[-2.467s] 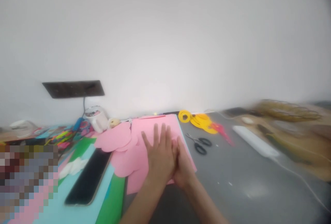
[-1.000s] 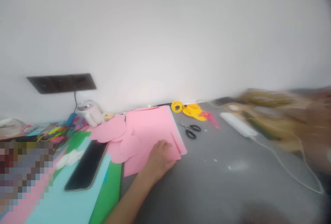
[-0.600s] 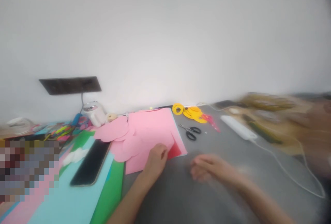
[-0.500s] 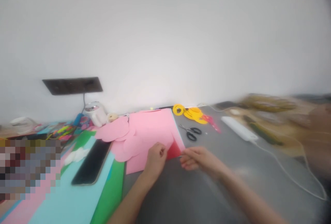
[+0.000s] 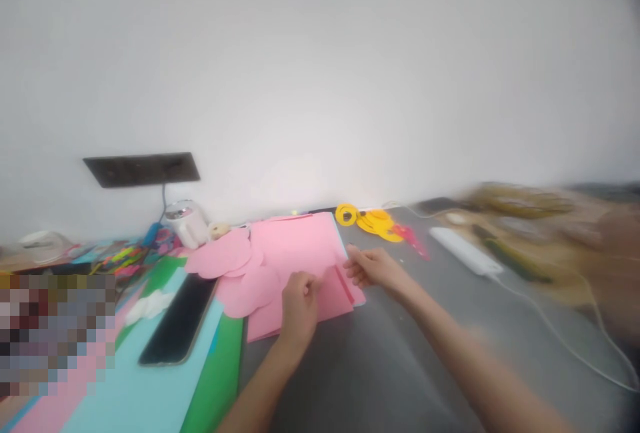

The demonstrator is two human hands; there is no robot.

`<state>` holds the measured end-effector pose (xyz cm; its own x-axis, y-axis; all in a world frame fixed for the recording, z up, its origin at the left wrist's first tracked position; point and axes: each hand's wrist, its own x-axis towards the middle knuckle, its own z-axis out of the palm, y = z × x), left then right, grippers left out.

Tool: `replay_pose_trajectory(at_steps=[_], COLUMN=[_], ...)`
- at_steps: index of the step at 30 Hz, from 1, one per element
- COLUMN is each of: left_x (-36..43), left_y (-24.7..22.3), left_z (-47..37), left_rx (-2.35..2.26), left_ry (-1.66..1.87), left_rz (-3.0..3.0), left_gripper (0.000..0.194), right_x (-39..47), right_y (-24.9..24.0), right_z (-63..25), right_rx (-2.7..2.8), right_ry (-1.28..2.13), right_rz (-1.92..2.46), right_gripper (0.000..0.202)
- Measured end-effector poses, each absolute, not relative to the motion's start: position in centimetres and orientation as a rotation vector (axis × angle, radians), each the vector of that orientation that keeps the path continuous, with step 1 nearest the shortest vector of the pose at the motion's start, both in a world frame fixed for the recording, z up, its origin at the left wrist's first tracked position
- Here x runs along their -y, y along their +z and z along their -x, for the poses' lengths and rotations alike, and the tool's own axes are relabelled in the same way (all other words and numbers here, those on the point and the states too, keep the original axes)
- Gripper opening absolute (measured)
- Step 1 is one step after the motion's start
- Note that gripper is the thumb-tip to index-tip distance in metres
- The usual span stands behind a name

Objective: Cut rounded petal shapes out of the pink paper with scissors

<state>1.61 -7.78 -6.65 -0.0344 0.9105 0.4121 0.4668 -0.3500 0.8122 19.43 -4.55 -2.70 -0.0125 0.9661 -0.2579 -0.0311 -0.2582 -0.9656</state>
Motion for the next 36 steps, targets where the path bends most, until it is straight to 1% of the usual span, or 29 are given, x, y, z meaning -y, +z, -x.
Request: replay_pose_trajectory(at_steps=[8, 12, 13, 15, 17, 19, 20, 22, 24, 25, 30, 33, 35, 36], left_x=[7.7, 8.3, 8.5, 9.0, 9.3, 9.3, 9.1, 8.6, 7.9, 7.6, 6.7, 6.6, 6.5, 6.6], left_y=[-7.3, -7.2, -7.2, -7.3, -7.7, -8.2, -8.4, -8.8, -8.9, -8.9, -8.6, -8.4, -8.3, -8.2], left_z=[-1.5, -1.9, -2.0, -2.0, -1.7, -1.1, -0.7, 0.1, 0.9, 1.3, 2.7, 2.9, 2.8, 2.6], left_rx=[-1.483, -1.385, -1.35, -1.313, -1.349, -1.443, -1.499, -1.583, -1.65, -1.691, -1.814, -1.727, -1.58, -1.476], left_ry=[1.428, 1.412, 1.391, 1.343, 1.297, 1.252, 1.225, 1.142, 1.067, 1.049, 1.168, 1.295, 1.339, 1.341], left_rz=[-1.821, -1.953, -2.001, -2.079, -2.112, -2.107, -2.098, -2.092, -2.067, -2.032, -1.751, -1.542, -1.413, -1.364], left_gripper=[0.027, 0.03, 0.031, 0.033, 0.032, 0.044, 0.049, 0.05, 0.046, 0.046, 0.058, 0.06, 0.062, 0.066], right_x=[2.8, 2.2, 2.1, 1.9, 1.9, 2.0, 2.1, 2.3, 2.4, 2.4, 2.8, 3.3, 3.6, 3.6], right_y=[-2.3, -2.6, -2.5, -2.0, -0.9, 0.6, 1.5, 3.4, 5.1, 5.8, 7.3, 7.4, 7.5, 7.4], right_z=[-18.5, -17.8, -17.4, -16.4, -15.4, -14.8, -14.8, -15.1, -16.0, -16.6, -19.4, -21.4, -22.9, -23.6], right_rx=[1.199, 1.312, 1.346, 1.43, 1.522, 1.609, 1.649, 1.709, 1.737, 1.74, 1.667, 1.542, 1.44, 1.393], right_ry=[1.463, 1.529, 1.527, 1.479, 1.379, 1.245, 1.172, 1.018, 0.876, 0.818, 0.705, 0.702, 0.723, 0.734], right_rz=[1.499, 1.579, 1.596, 1.622, 1.635, 1.634, 1.631, 1.613, 1.583, 1.571, 1.563, 1.554, 1.533, 1.519], right_gripper=[0.039, 0.041, 0.038, 0.023, 0.026, 0.028, 0.023, 0.005, 0.021, 0.023, 0.027, 0.034, 0.038, 0.038])
